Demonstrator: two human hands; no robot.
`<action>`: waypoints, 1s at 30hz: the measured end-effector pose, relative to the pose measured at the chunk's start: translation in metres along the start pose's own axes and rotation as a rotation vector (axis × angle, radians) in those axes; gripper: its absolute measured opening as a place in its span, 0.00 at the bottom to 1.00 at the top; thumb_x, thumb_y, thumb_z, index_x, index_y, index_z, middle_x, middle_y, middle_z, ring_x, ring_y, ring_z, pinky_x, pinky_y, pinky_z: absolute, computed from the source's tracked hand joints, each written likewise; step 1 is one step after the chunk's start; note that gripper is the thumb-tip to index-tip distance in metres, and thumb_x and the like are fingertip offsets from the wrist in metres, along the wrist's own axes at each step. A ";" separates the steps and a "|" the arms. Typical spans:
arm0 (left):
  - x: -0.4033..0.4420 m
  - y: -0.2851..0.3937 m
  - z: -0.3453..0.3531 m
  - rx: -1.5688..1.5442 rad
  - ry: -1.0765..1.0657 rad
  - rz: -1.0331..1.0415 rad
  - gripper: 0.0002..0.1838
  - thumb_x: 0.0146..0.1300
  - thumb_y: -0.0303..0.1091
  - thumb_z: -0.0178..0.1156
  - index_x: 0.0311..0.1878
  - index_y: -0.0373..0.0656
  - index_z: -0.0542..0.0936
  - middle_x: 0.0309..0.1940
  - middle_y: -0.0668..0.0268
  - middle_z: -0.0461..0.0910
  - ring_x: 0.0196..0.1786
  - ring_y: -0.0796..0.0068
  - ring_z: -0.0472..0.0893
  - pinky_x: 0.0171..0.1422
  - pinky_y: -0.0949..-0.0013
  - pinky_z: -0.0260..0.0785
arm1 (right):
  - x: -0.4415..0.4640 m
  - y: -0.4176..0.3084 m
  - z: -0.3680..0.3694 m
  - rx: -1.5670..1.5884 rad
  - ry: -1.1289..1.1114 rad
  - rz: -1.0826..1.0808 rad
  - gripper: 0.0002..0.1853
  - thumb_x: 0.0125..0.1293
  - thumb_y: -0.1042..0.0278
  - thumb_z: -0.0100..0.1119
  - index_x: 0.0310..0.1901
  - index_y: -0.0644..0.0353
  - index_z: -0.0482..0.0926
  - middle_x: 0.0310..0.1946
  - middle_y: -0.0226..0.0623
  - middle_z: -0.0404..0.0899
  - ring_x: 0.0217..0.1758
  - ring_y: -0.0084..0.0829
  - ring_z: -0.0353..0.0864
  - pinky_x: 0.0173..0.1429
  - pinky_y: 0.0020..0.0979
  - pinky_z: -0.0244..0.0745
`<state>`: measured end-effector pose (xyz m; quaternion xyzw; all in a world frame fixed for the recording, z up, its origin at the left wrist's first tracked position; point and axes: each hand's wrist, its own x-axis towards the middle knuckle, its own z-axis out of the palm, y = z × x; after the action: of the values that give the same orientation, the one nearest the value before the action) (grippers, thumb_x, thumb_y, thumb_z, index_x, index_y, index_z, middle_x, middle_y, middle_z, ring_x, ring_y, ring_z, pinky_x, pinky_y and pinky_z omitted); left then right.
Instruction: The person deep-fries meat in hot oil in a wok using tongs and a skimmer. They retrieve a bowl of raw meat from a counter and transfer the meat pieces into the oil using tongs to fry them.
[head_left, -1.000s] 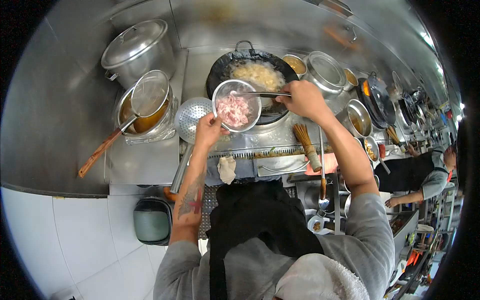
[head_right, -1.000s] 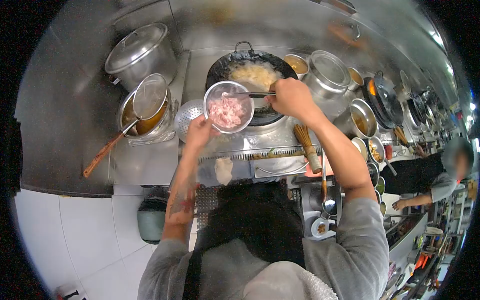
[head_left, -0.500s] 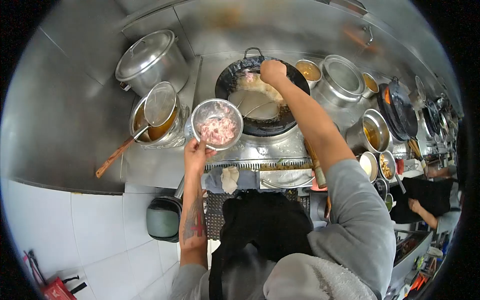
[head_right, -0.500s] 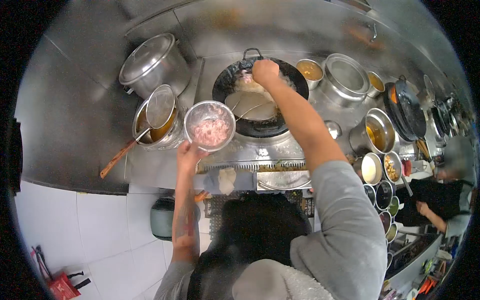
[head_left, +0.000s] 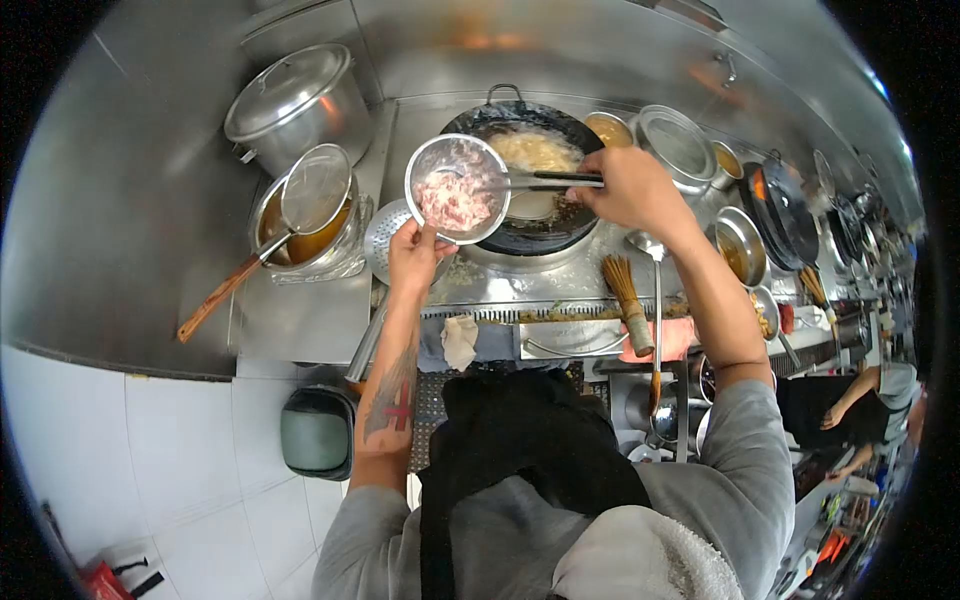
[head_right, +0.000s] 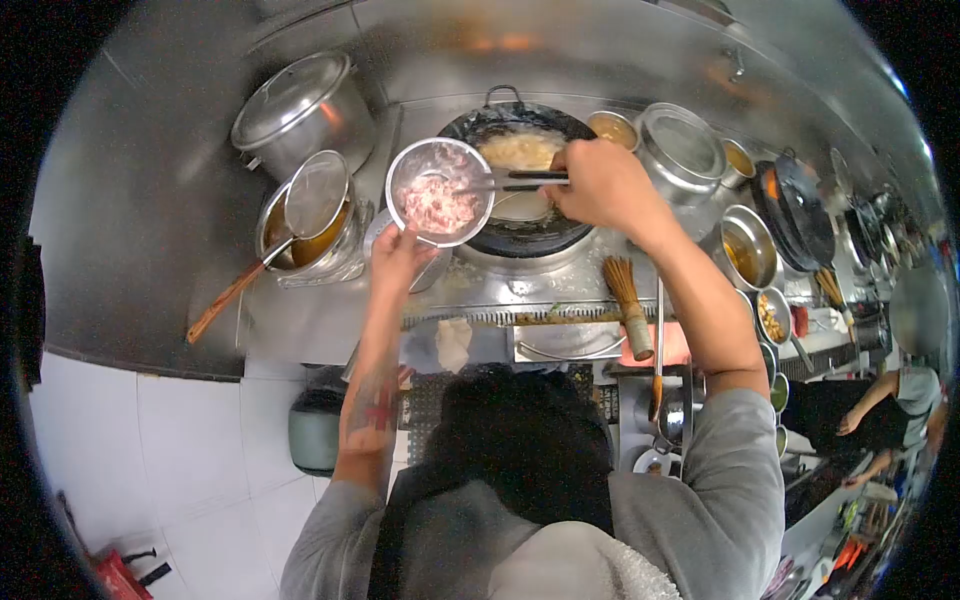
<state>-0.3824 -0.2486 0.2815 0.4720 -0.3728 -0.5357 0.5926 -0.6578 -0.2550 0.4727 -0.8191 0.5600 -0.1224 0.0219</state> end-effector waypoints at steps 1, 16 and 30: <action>0.003 0.001 0.004 0.052 -0.066 0.030 0.13 0.72 0.34 0.52 0.51 0.34 0.76 0.42 0.58 0.80 0.39 0.72 0.83 0.41 0.70 0.82 | -0.009 -0.001 -0.001 -0.001 -0.017 -0.019 0.18 0.55 0.54 0.68 0.37 0.62 0.85 0.27 0.51 0.82 0.35 0.50 0.83 0.42 0.44 0.77; 0.016 -0.020 -0.005 -0.037 0.031 -0.128 0.10 0.71 0.29 0.52 0.37 0.31 0.76 0.30 0.59 0.77 0.29 0.69 0.83 0.33 0.70 0.84 | -0.048 -0.005 -0.004 -0.151 0.237 0.211 0.13 0.59 0.56 0.65 0.33 0.58 0.85 0.25 0.49 0.81 0.33 0.50 0.83 0.38 0.44 0.78; 0.004 -0.004 -0.031 -0.032 0.060 -0.093 0.11 0.72 0.31 0.52 0.38 0.31 0.76 0.30 0.58 0.80 0.29 0.71 0.83 0.32 0.71 0.82 | 0.056 0.118 0.144 -0.296 0.076 0.511 0.10 0.58 0.66 0.58 0.36 0.61 0.85 0.38 0.50 0.84 0.44 0.46 0.85 0.48 0.41 0.81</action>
<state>-0.3539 -0.2480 0.2688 0.4953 -0.3239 -0.5542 0.5853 -0.7140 -0.3655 0.3227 -0.6407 0.7602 -0.0605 -0.0889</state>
